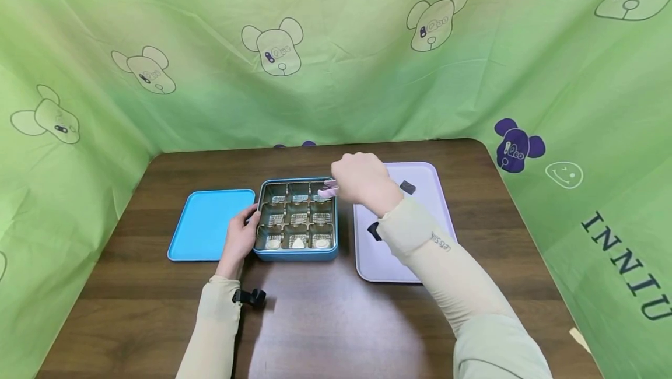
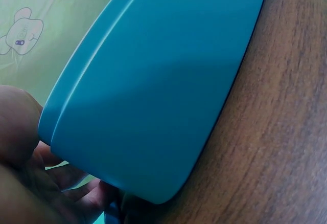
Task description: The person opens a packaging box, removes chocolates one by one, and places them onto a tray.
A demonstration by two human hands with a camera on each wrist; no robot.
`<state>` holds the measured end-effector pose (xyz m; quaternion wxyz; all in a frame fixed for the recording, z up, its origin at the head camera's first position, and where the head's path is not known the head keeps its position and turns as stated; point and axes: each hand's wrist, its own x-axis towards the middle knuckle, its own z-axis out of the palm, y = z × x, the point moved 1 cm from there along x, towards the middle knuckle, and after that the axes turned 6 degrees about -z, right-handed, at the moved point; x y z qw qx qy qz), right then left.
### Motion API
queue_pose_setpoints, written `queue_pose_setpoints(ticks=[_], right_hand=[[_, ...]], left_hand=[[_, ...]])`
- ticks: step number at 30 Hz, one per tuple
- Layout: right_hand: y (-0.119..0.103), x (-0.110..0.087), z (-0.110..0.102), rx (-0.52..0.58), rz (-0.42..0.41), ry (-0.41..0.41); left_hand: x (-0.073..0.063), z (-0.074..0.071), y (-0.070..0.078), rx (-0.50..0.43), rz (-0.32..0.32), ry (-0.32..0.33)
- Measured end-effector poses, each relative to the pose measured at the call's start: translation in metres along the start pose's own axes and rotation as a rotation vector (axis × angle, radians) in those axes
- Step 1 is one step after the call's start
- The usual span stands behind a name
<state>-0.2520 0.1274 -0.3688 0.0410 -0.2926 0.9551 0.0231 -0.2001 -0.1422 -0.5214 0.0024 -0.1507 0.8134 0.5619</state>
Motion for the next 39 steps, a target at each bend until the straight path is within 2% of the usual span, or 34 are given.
queue_pose_setpoints(ticks=[13,19,30,39], right_hand=[[0.028,-0.018,0.008,0.058,0.051,-0.026],[0.041,-0.028,0.007,0.096,0.082,-0.070],[0.070,-0.046,0.015,0.097,0.168,-0.073],[0.092,-0.065,0.022,0.109,0.240,-0.087]], left_hand=[[0.000,-0.001,0.000,-0.001,-0.003,0.001],[-0.001,0.000,0.000,-0.001,-0.001,0.003],[-0.001,0.001,-0.001,-0.001,0.021,0.014],[-0.001,0.000,-0.001,-0.011,-0.003,-0.004]])
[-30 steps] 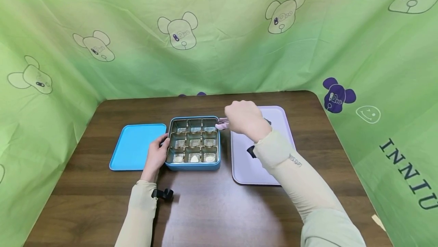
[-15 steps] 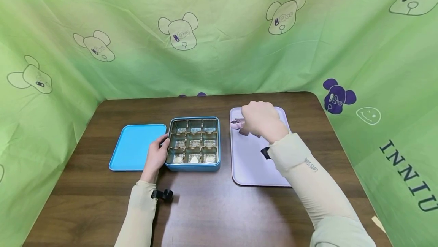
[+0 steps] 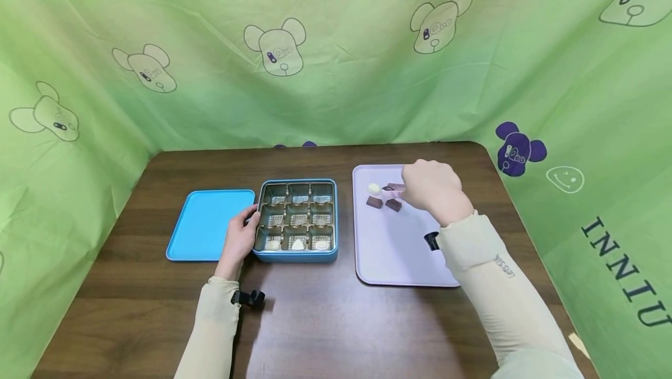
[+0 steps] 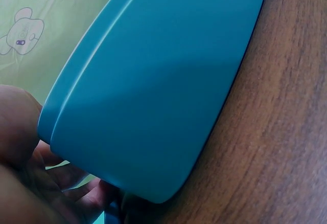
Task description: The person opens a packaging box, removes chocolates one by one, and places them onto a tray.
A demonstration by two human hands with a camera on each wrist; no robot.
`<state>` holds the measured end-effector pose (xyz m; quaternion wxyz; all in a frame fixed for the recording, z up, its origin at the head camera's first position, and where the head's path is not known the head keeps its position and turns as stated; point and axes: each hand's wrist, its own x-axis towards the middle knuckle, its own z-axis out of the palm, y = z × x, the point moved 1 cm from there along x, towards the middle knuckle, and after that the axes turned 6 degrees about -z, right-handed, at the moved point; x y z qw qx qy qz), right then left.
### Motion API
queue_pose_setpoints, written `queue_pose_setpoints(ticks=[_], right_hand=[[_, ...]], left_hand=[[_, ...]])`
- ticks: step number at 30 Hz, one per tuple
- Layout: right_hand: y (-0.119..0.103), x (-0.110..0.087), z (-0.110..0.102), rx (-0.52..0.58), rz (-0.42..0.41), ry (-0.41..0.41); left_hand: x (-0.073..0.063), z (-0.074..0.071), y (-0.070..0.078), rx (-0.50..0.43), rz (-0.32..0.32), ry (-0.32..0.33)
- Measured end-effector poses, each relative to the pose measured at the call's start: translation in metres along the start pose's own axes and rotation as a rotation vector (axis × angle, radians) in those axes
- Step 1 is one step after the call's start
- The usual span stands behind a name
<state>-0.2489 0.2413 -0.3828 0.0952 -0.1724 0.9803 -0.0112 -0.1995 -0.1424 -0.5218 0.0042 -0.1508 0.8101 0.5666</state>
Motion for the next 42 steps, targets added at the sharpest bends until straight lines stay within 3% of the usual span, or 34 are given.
queue_pose_setpoints(ticks=[20,42], right_hand=[[0.040,-0.017,0.017,0.041,0.056,-0.029],[0.045,-0.017,0.033,0.062,0.076,-0.074]], left_hand=[[0.001,-0.002,0.001,0.005,0.002,0.002],[0.001,0.000,0.000,0.001,-0.014,0.008]])
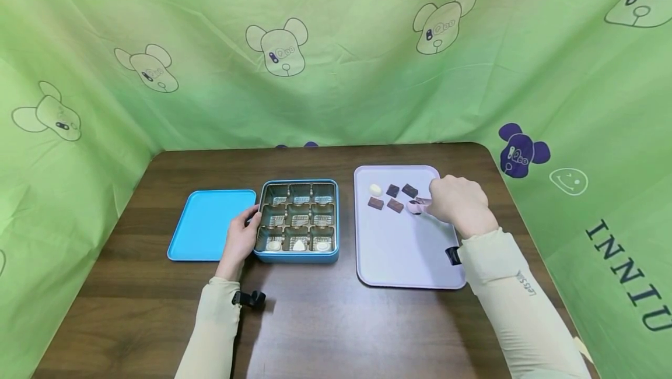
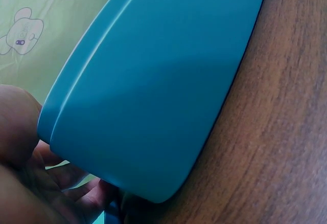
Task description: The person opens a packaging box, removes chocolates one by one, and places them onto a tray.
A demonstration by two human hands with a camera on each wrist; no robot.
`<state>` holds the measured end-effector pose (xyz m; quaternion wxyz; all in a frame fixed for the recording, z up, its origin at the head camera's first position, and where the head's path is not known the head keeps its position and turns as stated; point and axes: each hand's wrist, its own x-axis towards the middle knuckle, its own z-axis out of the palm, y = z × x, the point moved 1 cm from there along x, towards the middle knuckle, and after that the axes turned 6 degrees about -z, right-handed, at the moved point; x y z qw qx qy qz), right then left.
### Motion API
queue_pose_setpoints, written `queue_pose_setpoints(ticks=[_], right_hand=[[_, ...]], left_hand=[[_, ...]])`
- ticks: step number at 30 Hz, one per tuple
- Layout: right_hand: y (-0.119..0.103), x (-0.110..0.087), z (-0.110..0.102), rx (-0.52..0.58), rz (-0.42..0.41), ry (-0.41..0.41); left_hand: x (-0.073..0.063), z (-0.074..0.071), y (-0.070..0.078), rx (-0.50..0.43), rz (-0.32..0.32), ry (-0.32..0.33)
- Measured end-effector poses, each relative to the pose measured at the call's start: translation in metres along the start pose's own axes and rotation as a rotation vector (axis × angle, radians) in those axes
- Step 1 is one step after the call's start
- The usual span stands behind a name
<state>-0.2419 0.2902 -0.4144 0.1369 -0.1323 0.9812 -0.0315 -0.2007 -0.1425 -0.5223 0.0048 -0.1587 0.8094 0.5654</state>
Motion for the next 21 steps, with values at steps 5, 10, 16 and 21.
queue_pose_setpoints(ticks=[5,10,16,21], right_hand=[[-0.0004,0.0008,0.0008,-0.002,0.001,-0.008],[-0.0004,0.0010,0.0010,-0.026,-0.016,-0.001],[-0.0003,-0.0011,0.0000,-0.012,-0.002,-0.008],[-0.0023,-0.0040,-0.0057,-0.005,0.008,0.022]], left_hand=[[0.0002,-0.0004,-0.0006,0.005,0.010,0.004],[0.0003,-0.0003,0.0000,0.005,0.019,0.007],[0.0004,0.0003,-0.0010,0.015,0.026,0.010],[-0.0009,0.0004,-0.0008,0.021,0.021,0.007]])
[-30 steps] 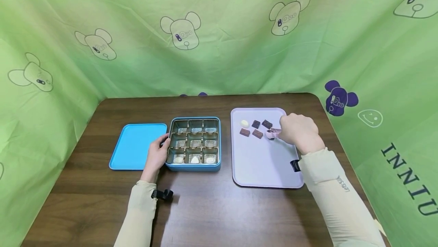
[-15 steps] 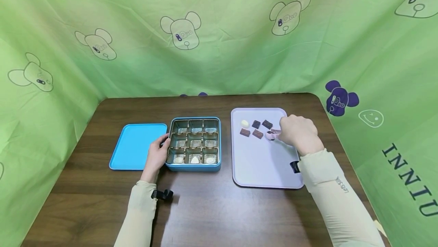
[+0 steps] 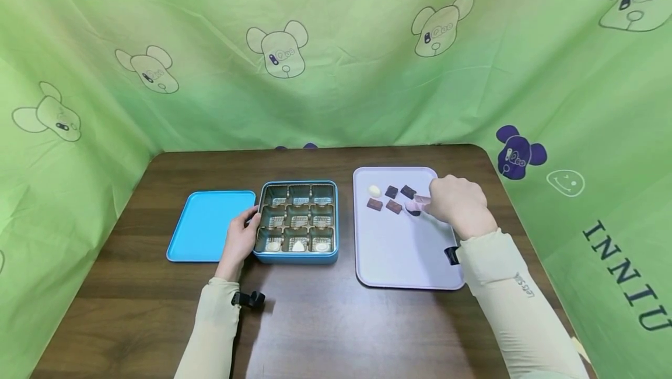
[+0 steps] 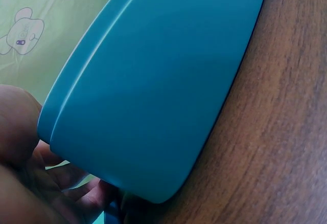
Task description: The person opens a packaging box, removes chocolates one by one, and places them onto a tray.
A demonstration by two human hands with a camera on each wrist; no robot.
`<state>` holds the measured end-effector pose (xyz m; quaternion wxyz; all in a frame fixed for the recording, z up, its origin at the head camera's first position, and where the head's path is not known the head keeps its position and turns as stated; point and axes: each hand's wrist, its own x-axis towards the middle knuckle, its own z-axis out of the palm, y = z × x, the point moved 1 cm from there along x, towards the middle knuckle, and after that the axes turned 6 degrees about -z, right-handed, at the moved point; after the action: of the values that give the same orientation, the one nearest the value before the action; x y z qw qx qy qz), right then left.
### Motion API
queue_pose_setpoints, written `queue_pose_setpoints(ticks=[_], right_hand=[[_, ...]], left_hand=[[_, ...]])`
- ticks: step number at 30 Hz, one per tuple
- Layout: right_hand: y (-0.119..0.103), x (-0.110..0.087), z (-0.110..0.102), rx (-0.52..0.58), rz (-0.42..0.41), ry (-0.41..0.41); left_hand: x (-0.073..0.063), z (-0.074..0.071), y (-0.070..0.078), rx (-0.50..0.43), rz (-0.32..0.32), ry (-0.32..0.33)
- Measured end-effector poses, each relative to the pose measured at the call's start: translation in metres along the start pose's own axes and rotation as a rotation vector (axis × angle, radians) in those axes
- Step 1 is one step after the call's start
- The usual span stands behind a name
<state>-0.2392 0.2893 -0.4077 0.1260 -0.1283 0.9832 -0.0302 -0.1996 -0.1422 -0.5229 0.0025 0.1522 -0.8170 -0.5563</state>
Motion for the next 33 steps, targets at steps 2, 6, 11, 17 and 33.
queue_pose_setpoints(ticks=[2,6,11,17,33], right_hand=[[-0.003,-0.002,-0.004,-0.007,-0.008,0.026],[-0.014,-0.008,-0.012,-0.014,-0.028,0.062],[-0.038,-0.017,-0.024,-0.029,-0.066,0.111],[-0.062,-0.019,-0.032,-0.041,-0.137,0.150],[-0.116,-0.013,-0.020,-0.064,-0.418,0.202]], left_hand=[[-0.001,0.000,0.001,-0.001,-0.006,0.000],[-0.001,0.000,0.002,-0.006,-0.012,-0.004],[-0.002,0.000,0.003,-0.009,-0.010,-0.006],[-0.002,0.000,0.002,-0.005,-0.006,-0.001],[-0.002,0.000,0.002,-0.003,-0.015,-0.009]])
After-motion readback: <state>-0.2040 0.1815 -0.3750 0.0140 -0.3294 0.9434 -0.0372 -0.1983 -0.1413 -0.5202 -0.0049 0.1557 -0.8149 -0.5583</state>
